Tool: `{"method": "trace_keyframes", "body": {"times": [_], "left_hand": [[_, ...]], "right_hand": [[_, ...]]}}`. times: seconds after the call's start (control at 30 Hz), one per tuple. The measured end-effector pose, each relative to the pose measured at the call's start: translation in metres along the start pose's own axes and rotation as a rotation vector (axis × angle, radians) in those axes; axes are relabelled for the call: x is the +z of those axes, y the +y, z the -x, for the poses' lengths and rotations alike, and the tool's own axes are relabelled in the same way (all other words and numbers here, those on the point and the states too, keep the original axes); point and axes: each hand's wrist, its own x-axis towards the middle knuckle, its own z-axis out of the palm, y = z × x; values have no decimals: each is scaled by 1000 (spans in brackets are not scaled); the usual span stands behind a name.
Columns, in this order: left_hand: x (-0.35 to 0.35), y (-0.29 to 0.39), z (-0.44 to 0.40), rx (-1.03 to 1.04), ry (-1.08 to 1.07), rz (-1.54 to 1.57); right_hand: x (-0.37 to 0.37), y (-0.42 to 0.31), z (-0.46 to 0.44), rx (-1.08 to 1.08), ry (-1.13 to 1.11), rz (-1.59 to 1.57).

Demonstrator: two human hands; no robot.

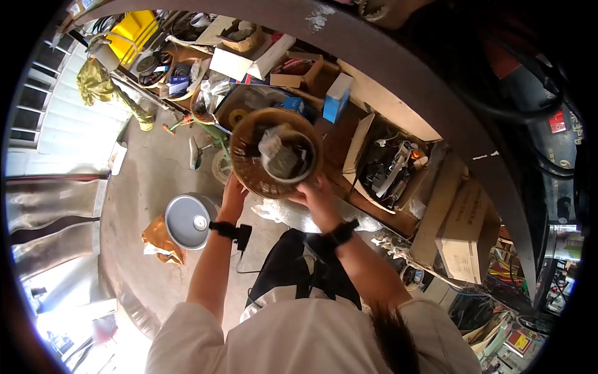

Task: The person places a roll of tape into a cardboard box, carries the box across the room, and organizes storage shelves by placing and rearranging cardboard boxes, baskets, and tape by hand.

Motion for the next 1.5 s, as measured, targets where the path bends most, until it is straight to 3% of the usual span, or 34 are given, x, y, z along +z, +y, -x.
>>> {"method": "trace_keyframes", "body": {"times": [0.13, 0.27, 0.4, 0.5, 0.7, 0.77, 0.9, 0.93, 1.0, 1.1, 1.17, 1.2, 1.3, 1.37, 1.4, 1.47, 1.5], "left_hand": [[-39, -22, 32, -59, 72, 237], [-25, 11, 51, -168, 244, 204], [-11, 13, 51, -171, 198, 74], [9, 5, 46, -207, 117, -14], [61, 7, 19, -124, -31, -94], [72, 10, 2, -99, -69, -104], [115, -6, -27, -29, -223, -232], [132, -18, -35, -1, -269, -341], [171, -27, -41, 39, -325, -536], [228, -39, -54, 91, -372, -814], [250, -95, -89, 149, -449, -1039], [259, -109, -98, 172, -487, -1157], [286, -68, -76, 66, -314, -888], [292, -89, -88, 333, -303, -1164], [286, -135, -111, 661, -346, -1349], [290, -139, -116, 654, -350, -1355], [297, -97, -97, 315, -316, -1176]], "right_hand": [[42, 25, -62, -27, -130, -211], [81, 25, -124, -111, 31, -159], [84, 28, -133, -168, 126, -37], [77, 26, -124, -77, 82, -53], [-31, -6, -45, -249, -183, 198], [-78, -26, -3, -296, -22, 250], [-229, -30, 29, -495, 589, 542], [-293, -17, 22, -665, 726, 920], [-369, 7, 11, -624, 835, 1304], [-398, 9, 5, -160, 705, 993], [-378, 5, -6, -22, 534, 453], [-373, 6, -10, 37, 576, 470], [-335, -2, 2, -82, 539, 252], [-348, 5, -5, -65, 502, 205], [-353, 5, -8, -61, 493, 229], [-339, -8, -4, -36, 462, 311], [-343, -4, -6, -77, 465, 419]]}}
